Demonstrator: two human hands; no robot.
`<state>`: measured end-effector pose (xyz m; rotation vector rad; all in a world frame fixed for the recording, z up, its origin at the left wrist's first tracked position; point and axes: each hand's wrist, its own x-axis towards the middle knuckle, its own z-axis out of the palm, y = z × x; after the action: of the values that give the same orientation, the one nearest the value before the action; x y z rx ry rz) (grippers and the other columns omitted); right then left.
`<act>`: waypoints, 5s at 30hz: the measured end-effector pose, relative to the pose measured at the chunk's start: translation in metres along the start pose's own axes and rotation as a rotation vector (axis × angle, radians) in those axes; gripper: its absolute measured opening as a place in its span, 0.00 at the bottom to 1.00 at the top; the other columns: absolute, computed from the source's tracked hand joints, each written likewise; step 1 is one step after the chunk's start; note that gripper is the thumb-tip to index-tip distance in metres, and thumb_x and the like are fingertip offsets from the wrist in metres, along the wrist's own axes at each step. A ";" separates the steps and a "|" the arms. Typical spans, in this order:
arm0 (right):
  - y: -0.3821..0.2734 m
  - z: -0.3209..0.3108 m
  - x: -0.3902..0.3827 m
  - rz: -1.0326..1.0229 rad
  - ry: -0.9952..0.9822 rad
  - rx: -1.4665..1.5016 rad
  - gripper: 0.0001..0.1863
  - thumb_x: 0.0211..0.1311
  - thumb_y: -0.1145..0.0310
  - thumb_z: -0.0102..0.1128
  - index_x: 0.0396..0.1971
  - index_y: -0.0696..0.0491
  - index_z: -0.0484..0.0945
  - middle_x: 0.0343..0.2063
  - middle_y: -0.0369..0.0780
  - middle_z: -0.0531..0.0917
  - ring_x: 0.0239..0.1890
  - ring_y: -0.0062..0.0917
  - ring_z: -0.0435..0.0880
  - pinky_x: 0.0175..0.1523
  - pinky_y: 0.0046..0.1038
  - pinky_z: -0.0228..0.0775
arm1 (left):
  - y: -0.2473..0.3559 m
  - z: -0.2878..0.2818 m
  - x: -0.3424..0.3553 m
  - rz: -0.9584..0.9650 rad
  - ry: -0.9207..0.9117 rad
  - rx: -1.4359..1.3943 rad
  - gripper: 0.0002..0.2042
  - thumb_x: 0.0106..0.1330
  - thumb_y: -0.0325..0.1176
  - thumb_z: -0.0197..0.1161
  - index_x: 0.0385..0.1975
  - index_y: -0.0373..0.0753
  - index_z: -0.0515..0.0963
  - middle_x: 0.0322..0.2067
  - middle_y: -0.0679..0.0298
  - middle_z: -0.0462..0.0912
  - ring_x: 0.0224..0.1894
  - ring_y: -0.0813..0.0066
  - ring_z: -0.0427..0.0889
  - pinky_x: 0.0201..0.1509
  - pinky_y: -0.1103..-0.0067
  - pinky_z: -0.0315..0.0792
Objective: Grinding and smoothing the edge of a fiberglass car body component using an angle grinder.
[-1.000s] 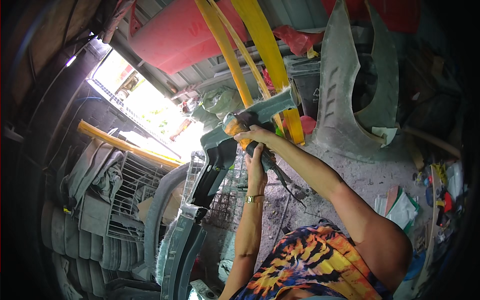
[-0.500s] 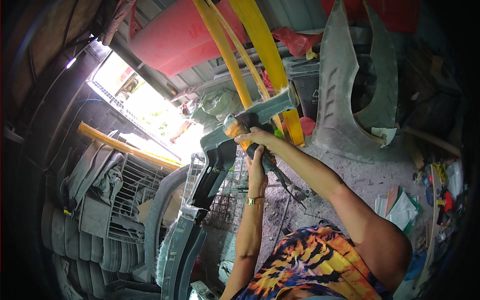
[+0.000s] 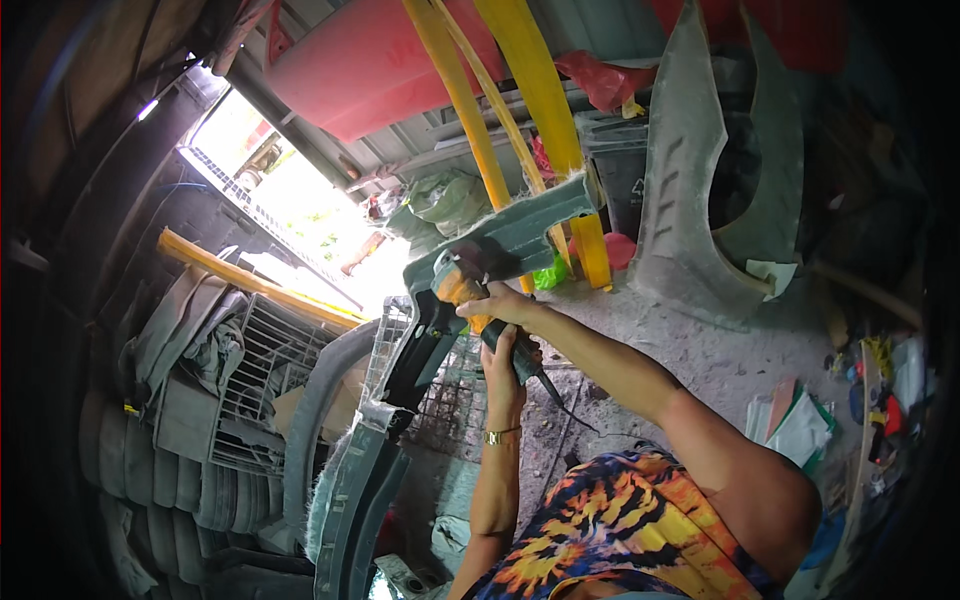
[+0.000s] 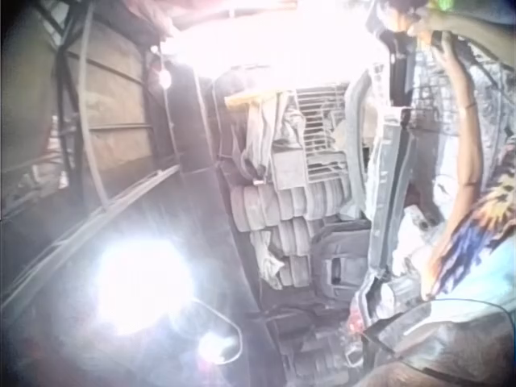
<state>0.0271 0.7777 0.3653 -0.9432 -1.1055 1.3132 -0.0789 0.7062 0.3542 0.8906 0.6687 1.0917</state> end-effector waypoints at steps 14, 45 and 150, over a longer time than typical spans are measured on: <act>-0.083 -0.072 -0.049 0.061 0.389 -0.050 0.23 0.52 0.57 0.70 0.42 0.56 0.75 0.30 0.36 0.79 0.27 0.20 0.80 0.32 0.23 0.75 | -0.001 0.079 0.033 -0.146 -0.396 -0.084 0.14 0.62 0.38 0.63 0.40 0.36 0.69 0.25 0.64 0.76 0.19 0.76 0.78 0.21 0.80 0.74; 0.001 -0.003 -0.008 0.007 0.356 0.127 0.26 0.47 0.58 0.73 0.41 0.60 0.75 0.35 0.40 0.80 0.34 0.22 0.80 0.40 0.22 0.73 | 0.010 -0.018 0.026 -0.213 -0.180 0.058 0.16 0.62 0.34 0.63 0.45 0.36 0.69 0.31 0.63 0.78 0.25 0.75 0.79 0.24 0.78 0.75; -0.049 -0.043 -0.010 0.006 0.272 -0.038 0.17 0.49 0.58 0.70 0.32 0.56 0.80 0.24 0.37 0.81 0.24 0.21 0.80 0.32 0.23 0.73 | -0.001 0.038 0.046 -0.089 -0.161 0.049 0.10 0.65 0.36 0.60 0.37 0.37 0.72 0.27 0.65 0.78 0.22 0.77 0.77 0.25 0.81 0.74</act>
<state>0.0815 0.7685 0.4019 -1.1174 -0.9197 1.1335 -0.0320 0.7386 0.3709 0.9705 0.5979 0.9168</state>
